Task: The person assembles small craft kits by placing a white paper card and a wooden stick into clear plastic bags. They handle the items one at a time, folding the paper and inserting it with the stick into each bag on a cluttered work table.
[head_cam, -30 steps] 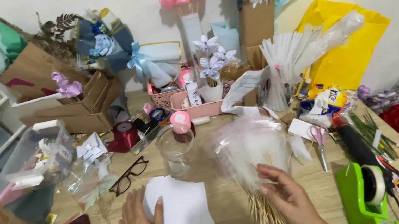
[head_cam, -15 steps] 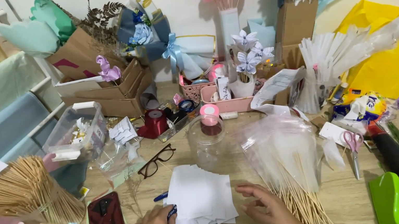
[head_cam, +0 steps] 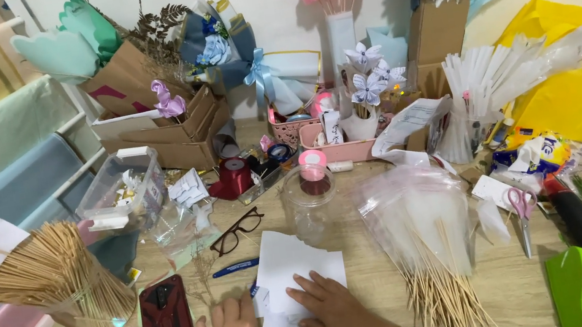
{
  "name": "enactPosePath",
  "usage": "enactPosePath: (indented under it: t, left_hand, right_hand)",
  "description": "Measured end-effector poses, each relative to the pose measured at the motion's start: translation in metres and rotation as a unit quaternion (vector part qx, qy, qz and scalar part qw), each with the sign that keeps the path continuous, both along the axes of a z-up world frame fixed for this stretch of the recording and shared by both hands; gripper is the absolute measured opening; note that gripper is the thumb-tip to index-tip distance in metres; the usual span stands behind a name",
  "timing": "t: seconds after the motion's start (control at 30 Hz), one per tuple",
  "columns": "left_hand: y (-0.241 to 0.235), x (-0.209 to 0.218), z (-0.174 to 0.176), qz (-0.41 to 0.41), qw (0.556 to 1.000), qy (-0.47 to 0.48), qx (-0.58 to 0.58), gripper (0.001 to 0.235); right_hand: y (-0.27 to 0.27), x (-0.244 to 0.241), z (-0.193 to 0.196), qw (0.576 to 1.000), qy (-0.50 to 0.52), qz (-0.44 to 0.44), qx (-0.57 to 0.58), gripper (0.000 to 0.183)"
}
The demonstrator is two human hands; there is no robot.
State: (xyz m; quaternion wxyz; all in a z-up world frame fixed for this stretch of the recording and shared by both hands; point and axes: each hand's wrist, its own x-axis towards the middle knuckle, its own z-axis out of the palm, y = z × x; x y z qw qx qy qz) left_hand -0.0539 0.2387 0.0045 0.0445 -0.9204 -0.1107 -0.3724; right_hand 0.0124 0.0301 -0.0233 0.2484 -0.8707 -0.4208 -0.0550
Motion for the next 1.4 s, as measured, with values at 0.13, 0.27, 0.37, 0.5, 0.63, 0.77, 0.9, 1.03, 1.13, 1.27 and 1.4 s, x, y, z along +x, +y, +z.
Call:
enactPosePath:
  t: [0.13,0.27,0.37,0.5,0.63,0.77,0.9,1.03,1.13,1.27,1.4]
  left_hand:
    - [0.024,0.006,0.016,0.004,0.996,0.082,-0.025,0.047]
    - [0.040,0.033,0.021,0.008,1.000,-0.009,-0.007,0.028]
    - [0.047,0.053,0.014,-0.037,0.998,-0.018,-0.057,0.014]
    - [0.050,0.071,-0.003,-0.042,0.992,0.057,-0.106,0.018]
    - [0.051,0.079,-0.009,-0.036,0.991,0.068,-0.110,0.013]
    - [0.051,0.085,-0.018,-0.020,0.990,0.095,-0.103,0.011]
    - [0.056,0.084,-0.026,-0.010,0.990,0.102,-0.101,0.019]
    - [0.048,0.072,-0.016,0.001,0.984,0.139,-0.112,0.034]
    - [0.027,0.064,-0.003,-0.057,0.979,0.092,-0.175,0.024]
    - [0.008,0.071,0.002,-0.170,0.930,0.126,-0.300,0.046]
    - [-0.007,0.074,-0.006,-0.164,0.917,0.209,-0.299,0.079]
  right_hand:
    - [0.000,-0.002,0.007,1.000,0.004,-0.003,-0.004,0.059]
    - [-0.003,-0.003,0.012,0.998,0.055,0.003,-0.014,0.061]
    - [-0.012,-0.007,0.020,0.996,0.069,0.005,0.052,0.063]
    - [-0.028,-0.008,0.024,0.990,0.063,-0.023,0.126,0.060]
    - [-0.041,-0.012,0.039,0.984,0.127,-0.074,0.101,0.058]
    - [-0.051,-0.011,0.054,0.976,0.164,-0.110,0.090,0.057]
    - [-0.051,-0.022,0.089,0.909,0.340,-0.207,0.121,0.065]
    - [-0.052,-0.021,0.088,0.888,0.381,-0.215,0.145,0.074]
    - [-0.053,-0.019,0.085,0.879,0.389,-0.230,0.149,0.082]
    - [-0.052,-0.015,0.073,0.879,0.387,-0.212,0.182,0.086]
    - [-0.047,-0.018,0.063,0.884,0.380,-0.187,0.199,0.090]
